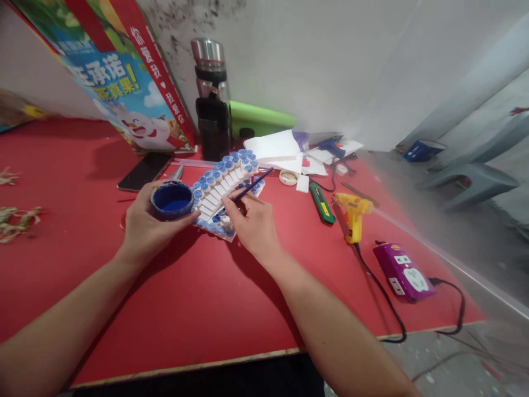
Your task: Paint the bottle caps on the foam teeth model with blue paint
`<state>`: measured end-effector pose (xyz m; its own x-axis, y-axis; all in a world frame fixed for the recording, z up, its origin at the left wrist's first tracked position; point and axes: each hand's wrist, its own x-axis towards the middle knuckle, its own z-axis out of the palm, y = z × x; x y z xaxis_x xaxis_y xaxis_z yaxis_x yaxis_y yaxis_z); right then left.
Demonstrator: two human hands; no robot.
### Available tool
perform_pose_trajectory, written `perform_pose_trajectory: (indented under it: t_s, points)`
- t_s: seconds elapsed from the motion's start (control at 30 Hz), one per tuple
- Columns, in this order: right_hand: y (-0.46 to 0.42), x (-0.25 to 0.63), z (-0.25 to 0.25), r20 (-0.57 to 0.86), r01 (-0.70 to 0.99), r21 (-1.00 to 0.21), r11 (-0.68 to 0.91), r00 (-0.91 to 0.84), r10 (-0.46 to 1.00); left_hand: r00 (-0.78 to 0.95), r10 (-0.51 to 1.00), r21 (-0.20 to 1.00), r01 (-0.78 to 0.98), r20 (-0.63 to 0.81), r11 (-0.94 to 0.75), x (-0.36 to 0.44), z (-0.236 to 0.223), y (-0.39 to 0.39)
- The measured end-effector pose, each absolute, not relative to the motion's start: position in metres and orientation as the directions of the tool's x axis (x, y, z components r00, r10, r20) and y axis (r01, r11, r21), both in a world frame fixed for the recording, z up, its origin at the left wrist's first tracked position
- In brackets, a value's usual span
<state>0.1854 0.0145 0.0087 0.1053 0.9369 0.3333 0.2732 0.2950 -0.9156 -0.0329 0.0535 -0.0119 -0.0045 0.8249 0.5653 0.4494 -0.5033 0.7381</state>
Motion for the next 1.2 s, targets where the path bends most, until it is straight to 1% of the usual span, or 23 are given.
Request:
perform_pose_trajectory:
  t_s: [0.1,0.17,0.27,0.33,0.43,0.5,0.63,0.77,0.97,1.1,1.2]
  points:
    - [0.016,0.191,0.014,0.329,0.234,-0.928,0.289,0.152,0.932,-0.008,0.824,0.737,0.451,0.567,-0.502,-0.033,-0.012,0.053]
    - [0.02,0.199,0.018,0.306,0.147,-0.949,0.278,0.225,0.925,-0.018,0.827,0.743,0.45,0.562,-0.496,-0.033,-0.012,0.054]
    - [0.032,0.216,0.02,0.213,-0.082,-0.965,0.249,0.31,0.927,-0.033,0.839,0.759,0.446,0.544,-0.474,-0.033,-0.013,0.054]
    - [0.041,0.228,0.018,0.112,-0.223,-0.956,0.192,0.328,0.938,-0.047,0.845,0.769,0.445,0.532,-0.459,-0.034,-0.013,0.054]
    - [0.051,0.239,0.01,-0.026,-0.348,-0.932,0.104,0.349,0.937,-0.085,0.854,0.783,0.455,0.513,-0.425,-0.035,-0.011,0.054]
    - [0.056,0.243,0.005,-0.076,-0.397,-0.916,0.063,0.326,0.942,-0.125,0.866,0.8,0.464,0.484,-0.381,-0.034,-0.008,0.053]
    - [0.059,0.245,0.0,-0.136,-0.431,-0.902,-0.014,0.252,0.958,-0.162,0.889,0.829,0.46,0.429,-0.317,-0.034,-0.002,0.051]
    - [0.06,0.245,-0.002,-0.139,-0.429,-0.902,-0.047,0.186,0.973,-0.141,0.898,0.83,0.462,0.418,-0.313,-0.034,0.0,0.051]
    - [0.063,0.246,-0.006,-0.147,-0.372,-0.923,-0.098,0.106,0.983,-0.138,0.903,0.832,0.463,0.407,-0.305,-0.035,0.0,0.052]
    - [0.065,0.245,-0.006,-0.131,-0.363,-0.927,-0.092,0.084,0.988,-0.136,0.901,0.834,0.454,0.412,-0.313,-0.034,0.0,0.053]
    - [0.065,0.244,-0.006,-0.125,-0.309,-0.946,-0.095,0.079,0.989,-0.139,0.898,0.833,0.453,0.417,-0.317,-0.034,0.0,0.052]
